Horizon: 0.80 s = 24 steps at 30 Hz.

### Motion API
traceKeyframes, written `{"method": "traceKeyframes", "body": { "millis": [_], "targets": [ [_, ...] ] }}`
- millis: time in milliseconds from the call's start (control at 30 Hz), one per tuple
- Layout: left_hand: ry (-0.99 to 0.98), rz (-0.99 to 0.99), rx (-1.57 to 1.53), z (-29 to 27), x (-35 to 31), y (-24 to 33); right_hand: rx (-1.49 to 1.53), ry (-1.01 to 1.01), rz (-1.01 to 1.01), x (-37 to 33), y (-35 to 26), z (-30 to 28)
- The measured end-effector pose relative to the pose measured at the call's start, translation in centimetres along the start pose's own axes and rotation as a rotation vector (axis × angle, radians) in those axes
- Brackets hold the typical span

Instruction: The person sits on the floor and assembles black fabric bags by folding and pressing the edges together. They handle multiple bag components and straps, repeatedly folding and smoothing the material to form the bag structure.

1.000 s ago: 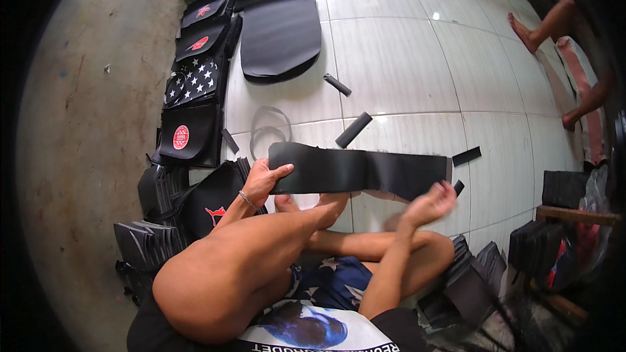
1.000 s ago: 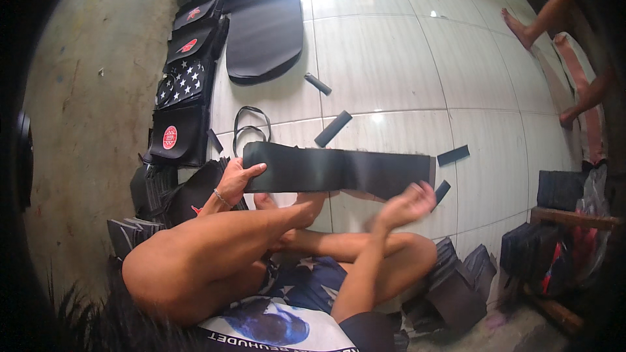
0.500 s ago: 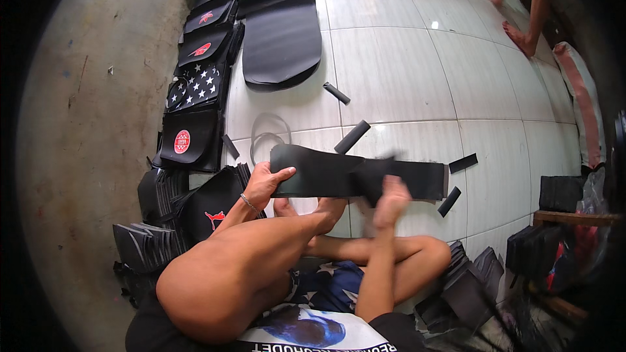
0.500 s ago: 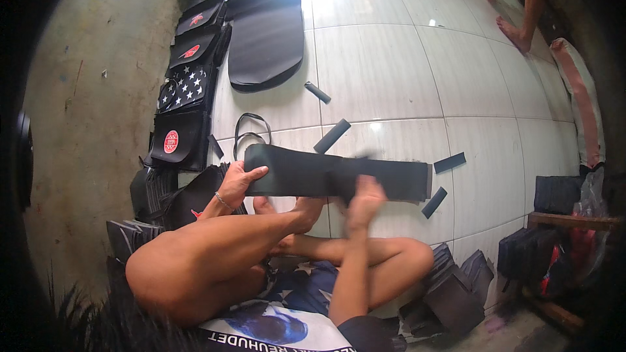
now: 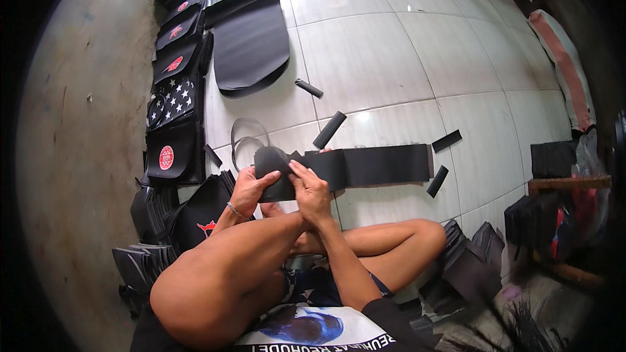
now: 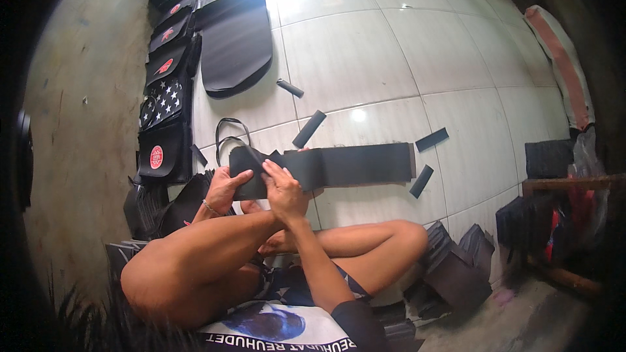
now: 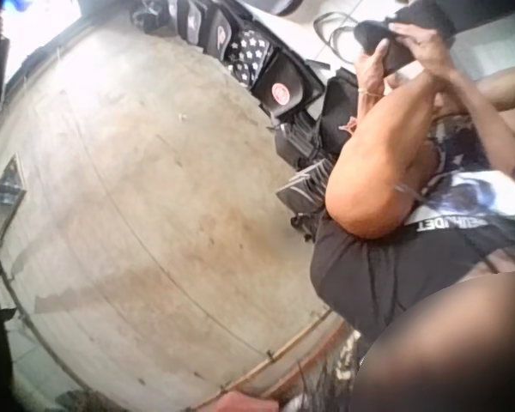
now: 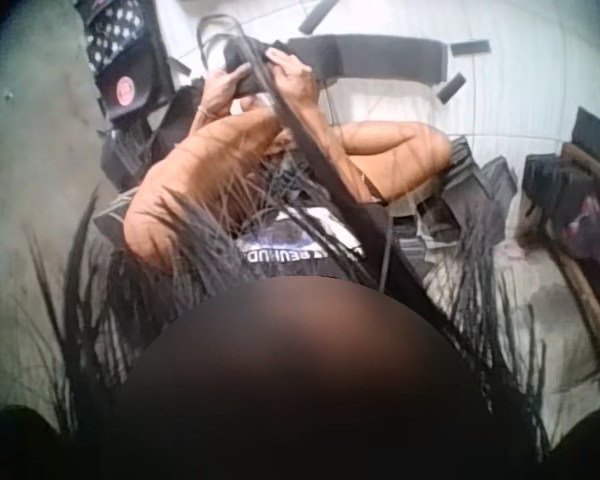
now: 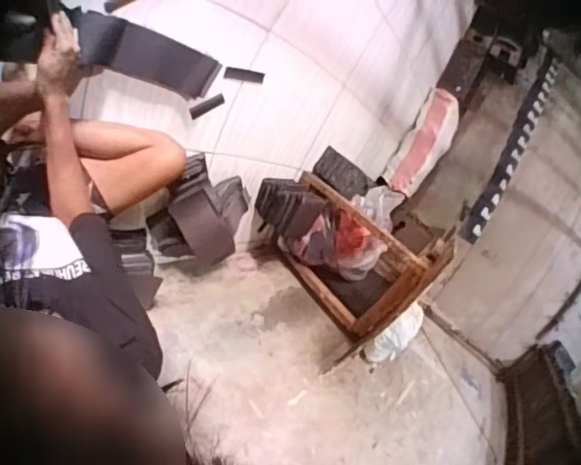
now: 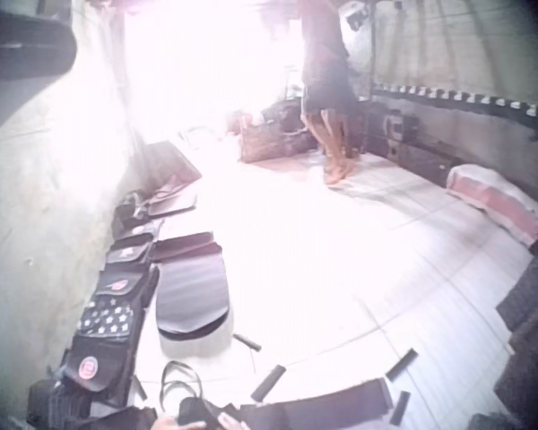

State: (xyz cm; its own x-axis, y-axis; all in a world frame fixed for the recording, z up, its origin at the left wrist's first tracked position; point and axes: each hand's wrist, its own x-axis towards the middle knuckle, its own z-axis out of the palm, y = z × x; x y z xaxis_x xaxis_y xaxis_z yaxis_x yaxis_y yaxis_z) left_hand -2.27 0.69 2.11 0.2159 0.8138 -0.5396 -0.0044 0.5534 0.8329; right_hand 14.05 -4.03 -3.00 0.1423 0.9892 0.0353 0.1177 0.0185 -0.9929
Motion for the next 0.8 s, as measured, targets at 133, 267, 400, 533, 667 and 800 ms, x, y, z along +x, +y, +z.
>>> {"method": "traceKeyframes", "body": {
  "millis": [133, 267, 400, 533, 667, 800],
  "targets": [
    [0.048, 0.002, -0.018, 0.0, -0.4, 0.9, 0.307, 0.145, 0.298, -0.2, 0.0, -4.4],
    [0.072, 0.013, -0.023, -0.2, -0.1, 1.3, 0.048, 1.055, 0.261, -1.9, 8.3, -15.7],
    [0.066, -0.01, -0.018, 0.3, -0.2, 0.9, -0.19, 0.948, -0.042, -0.6, 4.1, -12.9],
    [0.002, 0.029, -0.043, 2.2, 0.2, 0.9, -0.265, 0.013, -0.16, 0.4, -0.6, -2.4],
    [-0.028, 0.048, -0.018, 1.6, 0.4, 0.8, -0.011, 0.042, 0.061, 0.1, -1.3, -0.5],
    [-0.002, 0.035, -0.047, 1.2, 0.5, 0.4, 0.383, 0.059, 0.251, -0.1, -0.4, -4.0]
  ]
}}
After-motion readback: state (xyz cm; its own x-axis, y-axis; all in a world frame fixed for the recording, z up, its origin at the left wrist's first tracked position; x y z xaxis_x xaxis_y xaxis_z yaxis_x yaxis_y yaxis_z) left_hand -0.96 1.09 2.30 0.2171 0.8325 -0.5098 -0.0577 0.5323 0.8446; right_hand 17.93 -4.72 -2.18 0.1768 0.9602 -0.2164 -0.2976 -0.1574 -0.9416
